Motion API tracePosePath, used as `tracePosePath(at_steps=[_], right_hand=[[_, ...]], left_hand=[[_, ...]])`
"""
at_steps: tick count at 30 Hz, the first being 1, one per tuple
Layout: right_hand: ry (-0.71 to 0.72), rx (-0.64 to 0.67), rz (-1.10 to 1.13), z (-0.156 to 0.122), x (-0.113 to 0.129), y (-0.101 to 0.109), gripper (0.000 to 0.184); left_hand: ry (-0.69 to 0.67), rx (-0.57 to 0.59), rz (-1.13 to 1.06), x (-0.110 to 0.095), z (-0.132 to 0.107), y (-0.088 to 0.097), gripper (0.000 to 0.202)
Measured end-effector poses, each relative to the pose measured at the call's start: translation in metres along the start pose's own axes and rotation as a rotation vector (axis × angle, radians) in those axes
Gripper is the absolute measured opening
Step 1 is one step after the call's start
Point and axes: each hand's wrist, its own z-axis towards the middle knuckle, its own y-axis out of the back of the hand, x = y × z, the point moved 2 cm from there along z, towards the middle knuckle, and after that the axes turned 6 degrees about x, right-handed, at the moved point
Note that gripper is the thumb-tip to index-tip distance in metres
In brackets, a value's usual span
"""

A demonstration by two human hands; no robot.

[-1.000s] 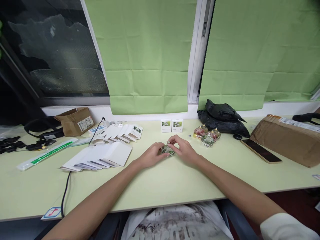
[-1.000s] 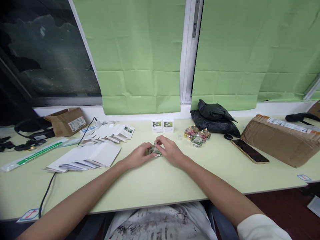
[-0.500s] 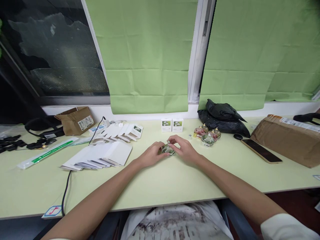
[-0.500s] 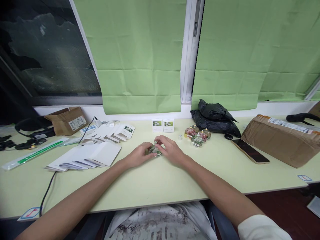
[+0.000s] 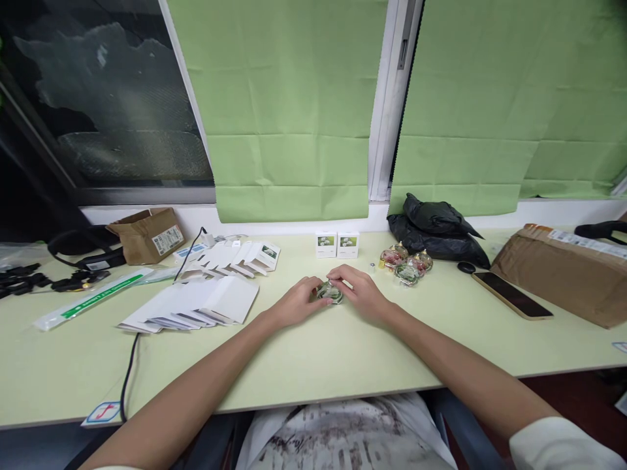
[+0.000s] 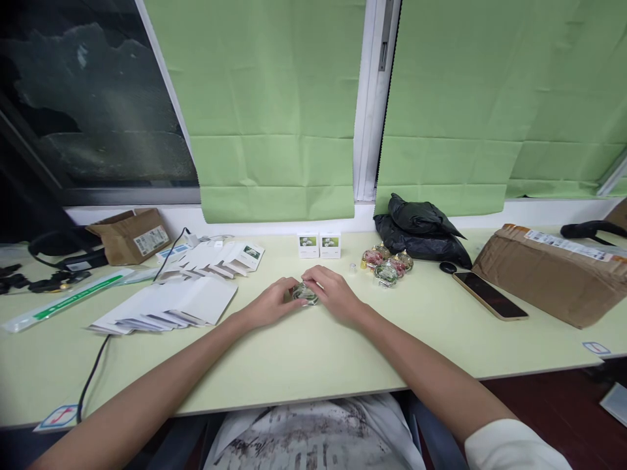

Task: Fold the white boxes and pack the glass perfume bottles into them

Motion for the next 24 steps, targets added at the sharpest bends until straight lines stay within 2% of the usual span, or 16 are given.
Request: tracePosePath(at_steps=[14, 24], right_hand=[[-0.036, -0.019, 0.081, 0.0024, -0.0057, 0.0004, 0.019], [0.006, 0.06, 0.02, 0.0101, -0.0069, 0.0091, 0.02]], left_hand=[[-0.007, -0.019, -0.012, -0.0008, 0.001, -0.001, 0.044], [-0.013, -0.018, 0.003, -0.0015, 0.0014, -0.0001, 0.042]])
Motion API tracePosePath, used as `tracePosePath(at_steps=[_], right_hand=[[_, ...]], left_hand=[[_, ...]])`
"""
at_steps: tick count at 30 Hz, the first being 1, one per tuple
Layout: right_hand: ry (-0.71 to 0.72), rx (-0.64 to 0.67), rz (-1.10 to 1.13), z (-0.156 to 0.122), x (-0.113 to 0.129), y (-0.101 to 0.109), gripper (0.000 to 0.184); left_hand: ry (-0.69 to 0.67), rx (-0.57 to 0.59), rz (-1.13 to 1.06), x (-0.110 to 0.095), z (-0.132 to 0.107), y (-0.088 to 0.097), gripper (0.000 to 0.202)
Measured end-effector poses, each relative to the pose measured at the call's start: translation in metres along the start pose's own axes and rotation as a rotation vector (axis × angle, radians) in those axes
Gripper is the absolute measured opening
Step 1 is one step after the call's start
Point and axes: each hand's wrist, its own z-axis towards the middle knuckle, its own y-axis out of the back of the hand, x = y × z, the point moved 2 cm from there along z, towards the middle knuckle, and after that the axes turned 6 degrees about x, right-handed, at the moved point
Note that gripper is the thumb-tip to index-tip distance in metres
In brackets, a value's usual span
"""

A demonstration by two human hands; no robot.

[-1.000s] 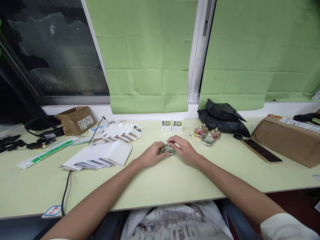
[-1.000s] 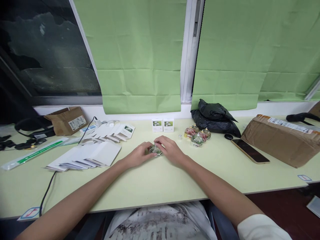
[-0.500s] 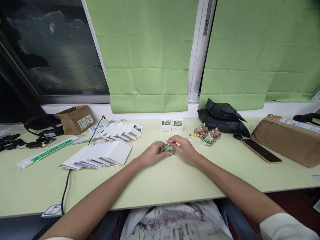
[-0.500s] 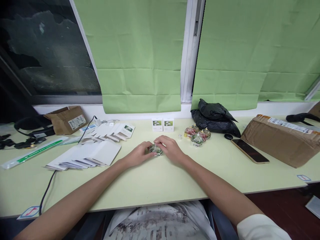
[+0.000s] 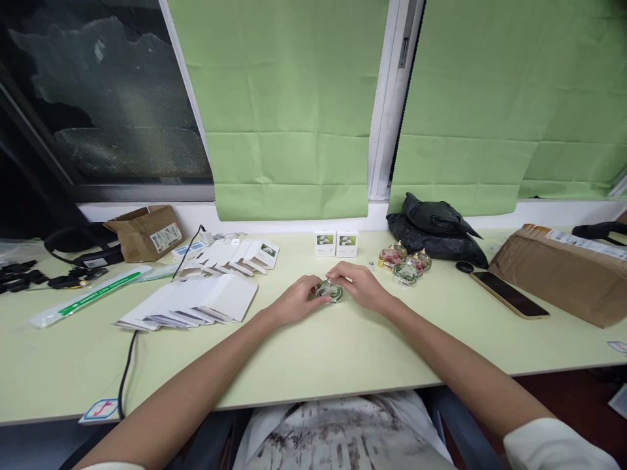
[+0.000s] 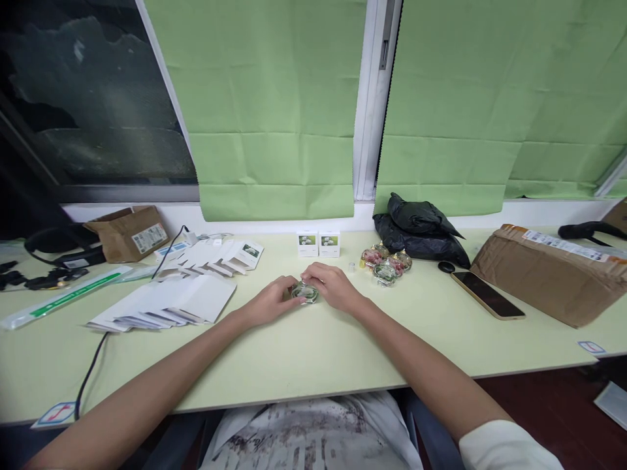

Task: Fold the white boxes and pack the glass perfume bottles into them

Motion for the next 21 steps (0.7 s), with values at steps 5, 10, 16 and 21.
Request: tracePosePath(at_steps=[5, 10, 16, 21], right_hand=[[-0.029, -0.008, 0.033, 0.0026, -0.0026, 0.0005, 0.018], [-0.045, -0.039, 0.101, 0.0007, -0.0044, -0.0028, 0.017], [-0.031, -0.017, 0.078, -0.0013, -0.0025, -0.003, 0.018], [-0.085, 0.009, 0.041, -0.0043, 0.0035, -0.0032, 0.017]], left_hand=[[0.014, -0.001, 0.002, 0.0023, 0.0002, -0.0014, 0.042], [0.014, -0.002, -0.001, 0.0024, 0.0, -0.0012, 0.042], [0.008, 0.009, 0.008, 0.0018, 0.0002, -0.001, 0.042], [0.006, 0.021, 0.009, 0.0006, -0.0007, -0.0006, 0.041]])
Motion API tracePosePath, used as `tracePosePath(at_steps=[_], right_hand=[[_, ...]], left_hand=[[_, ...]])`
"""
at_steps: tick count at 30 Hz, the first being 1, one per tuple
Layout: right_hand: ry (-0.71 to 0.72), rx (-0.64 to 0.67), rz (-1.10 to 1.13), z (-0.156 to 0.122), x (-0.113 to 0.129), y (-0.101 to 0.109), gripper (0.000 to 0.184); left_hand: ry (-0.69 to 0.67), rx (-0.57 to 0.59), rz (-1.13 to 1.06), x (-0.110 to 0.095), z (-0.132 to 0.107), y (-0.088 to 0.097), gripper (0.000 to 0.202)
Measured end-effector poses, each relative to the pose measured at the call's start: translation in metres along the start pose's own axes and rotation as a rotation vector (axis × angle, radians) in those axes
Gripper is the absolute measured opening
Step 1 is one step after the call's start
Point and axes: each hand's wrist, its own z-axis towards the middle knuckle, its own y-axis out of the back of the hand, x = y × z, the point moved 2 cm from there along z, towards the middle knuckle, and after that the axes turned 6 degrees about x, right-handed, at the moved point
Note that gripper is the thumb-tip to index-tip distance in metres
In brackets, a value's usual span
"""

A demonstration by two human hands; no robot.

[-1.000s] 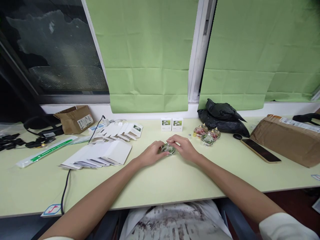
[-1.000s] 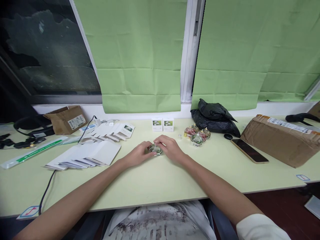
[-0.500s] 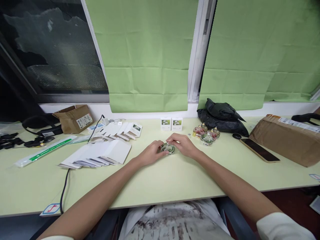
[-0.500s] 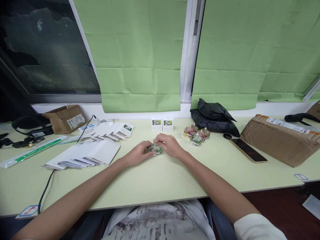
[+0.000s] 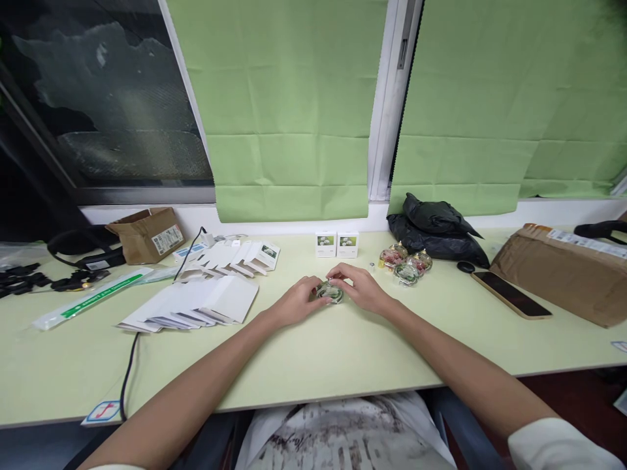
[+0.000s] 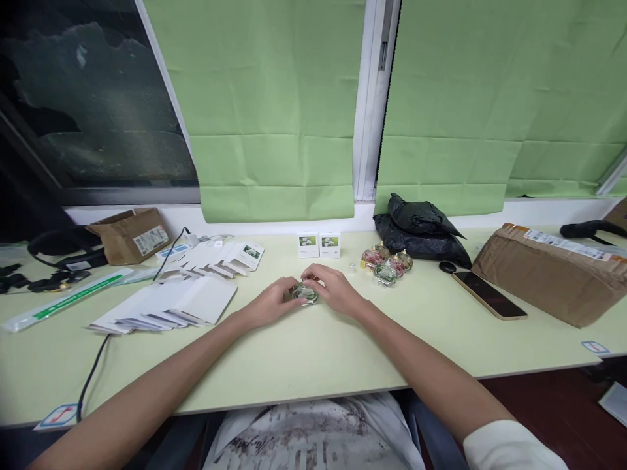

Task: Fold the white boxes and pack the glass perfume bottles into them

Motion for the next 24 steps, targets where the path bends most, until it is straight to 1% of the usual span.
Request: tracePosePath(at_steps=[2, 3, 5, 6, 7, 9, 10, 12, 14, 16, 18, 22, 24], right_hand=[[-0.021, -0.008, -0.049, -0.001, -0.001, 0.003, 0.019], [-0.037, -0.033, -0.103, -0.001, -0.003, 0.006, 0.021], [-0.103, -0.123, -0.286, -0.002, -0.009, 0.015, 0.024], [-0.165, -0.159, -0.406, -0.003, -0.014, 0.02, 0.025], [-0.245, -0.169, -0.53, -0.004, -0.02, 0.025, 0.025], [-0.437, -0.14, -0.727, -0.007, -0.031, 0.032, 0.025], [-0.536, -0.112, -0.788, -0.008, -0.036, 0.034, 0.027], [-0.714, -0.044, -0.847, -0.012, -0.045, 0.035, 0.03], [-0.816, 0.031, -0.863, -0.015, -0.049, 0.032, 0.029], [-0.837, 0.087, -0.867, -0.015, -0.05, 0.029, 0.026], [-0.815, 0.108, -0.871, -0.014, -0.048, 0.028, 0.024], [-0.765, 0.111, -0.85, -0.012, -0.045, 0.025, 0.022], [-0.711, 0.087, -0.804, -0.011, -0.044, 0.023, 0.019]], left_hand=[[-0.007, 0.0, 0.014, 0.0, 0.0, 0.0, 0.042], [-0.012, -0.003, 0.024, 0.0, 0.0, 0.0, 0.042], [-0.019, -0.009, 0.041, 0.001, 0.001, 0.0, 0.042], [-0.02, -0.012, 0.047, 0.002, 0.001, 0.0, 0.042], [-0.021, -0.012, 0.051, 0.002, 0.001, -0.001, 0.042], [-0.021, -0.009, 0.053, 0.004, 0.002, -0.001, 0.042], [-0.022, -0.006, 0.053, 0.004, 0.002, -0.001, 0.042], [-0.023, -0.006, 0.051, 0.005, 0.002, -0.001, 0.042], [-0.026, -0.009, 0.052, 0.006, 0.002, -0.001, 0.043], [-0.028, -0.006, 0.051, 0.007, 0.002, -0.001, 0.042], [-0.024, -0.003, 0.045, 0.008, 0.002, -0.002, 0.041], [-0.019, -0.002, 0.036, 0.009, 0.002, -0.002, 0.041], [-0.019, 0.004, 0.033, 0.009, 0.002, -0.002, 0.042]])
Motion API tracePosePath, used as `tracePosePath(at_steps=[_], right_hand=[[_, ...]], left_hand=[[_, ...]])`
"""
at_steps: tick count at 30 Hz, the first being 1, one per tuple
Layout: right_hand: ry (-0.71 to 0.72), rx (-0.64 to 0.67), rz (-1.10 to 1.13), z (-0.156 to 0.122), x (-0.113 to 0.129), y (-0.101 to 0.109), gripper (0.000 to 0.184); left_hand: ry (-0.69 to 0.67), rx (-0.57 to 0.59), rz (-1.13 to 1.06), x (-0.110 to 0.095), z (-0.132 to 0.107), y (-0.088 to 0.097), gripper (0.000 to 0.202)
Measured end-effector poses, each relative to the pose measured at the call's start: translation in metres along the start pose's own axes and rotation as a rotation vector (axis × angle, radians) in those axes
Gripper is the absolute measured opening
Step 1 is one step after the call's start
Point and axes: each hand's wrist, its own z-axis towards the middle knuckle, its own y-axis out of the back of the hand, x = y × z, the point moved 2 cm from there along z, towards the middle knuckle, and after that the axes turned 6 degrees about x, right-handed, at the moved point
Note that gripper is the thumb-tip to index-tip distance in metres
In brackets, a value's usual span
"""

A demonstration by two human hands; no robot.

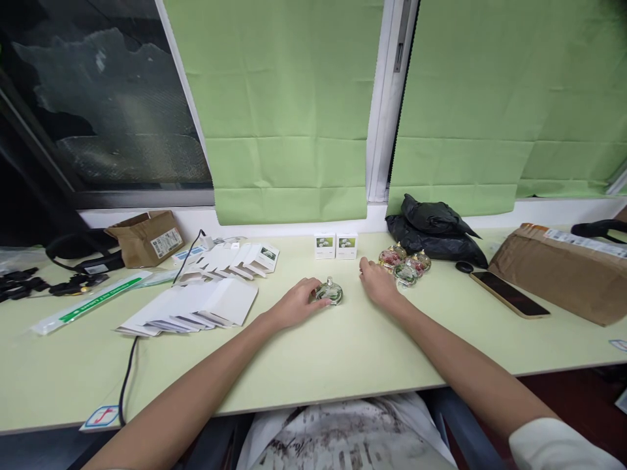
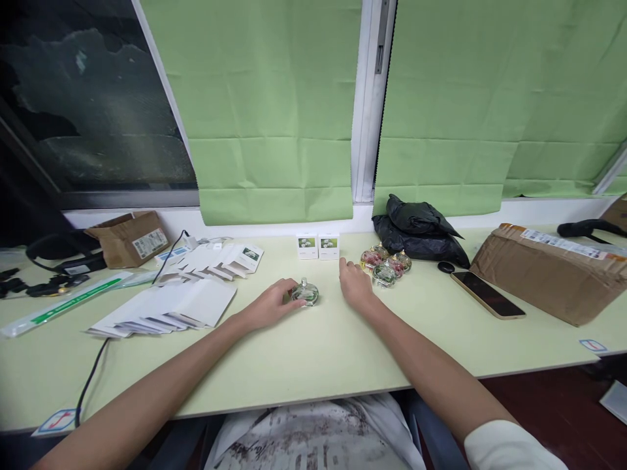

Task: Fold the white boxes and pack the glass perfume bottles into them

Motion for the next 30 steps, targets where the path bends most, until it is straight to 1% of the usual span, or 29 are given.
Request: tracePosePath(at_steps=[2, 4, 7, 9, 12, 14, 17, 30], right_hand=[[0.084, -0.073, 0.108, -0.001, 0.004, 0.0, 0.015], [0.171, -0.173, 0.279, -0.005, 0.011, 0.003, 0.013], [0.302, -0.292, 0.603, -0.013, 0.024, 0.01, 0.015], [0.432, -0.344, 0.773, -0.02, 0.033, 0.015, 0.019], [0.619, -0.345, 0.889, -0.029, 0.045, 0.02, 0.024], [0.69, -0.321, 0.908, -0.033, 0.049, 0.02, 0.024], [0.725, -0.299, 0.901, -0.035, 0.051, 0.018, 0.024], [0.7, -0.225, 0.844, -0.032, 0.049, 0.01, 0.025]], left_hand=[[-0.001, 0.0, -0.001, 0.0, 0.0, 0.0, 0.042], [-0.006, -0.008, 0.001, -0.001, 0.0, 0.0, 0.041], [-0.016, -0.021, -0.003, -0.002, 0.0, 0.001, 0.04], [-0.02, -0.023, -0.009, -0.004, -0.001, 0.001, 0.039], [-0.017, -0.021, -0.012, -0.006, -0.001, 0.002, 0.04], [-0.012, -0.019, -0.014, -0.007, -0.002, 0.003, 0.04], [-0.005, -0.016, -0.02, -0.008, -0.002, 0.003, 0.04], [0.006, -0.014, -0.039, -0.009, -0.003, 0.003, 0.037]])
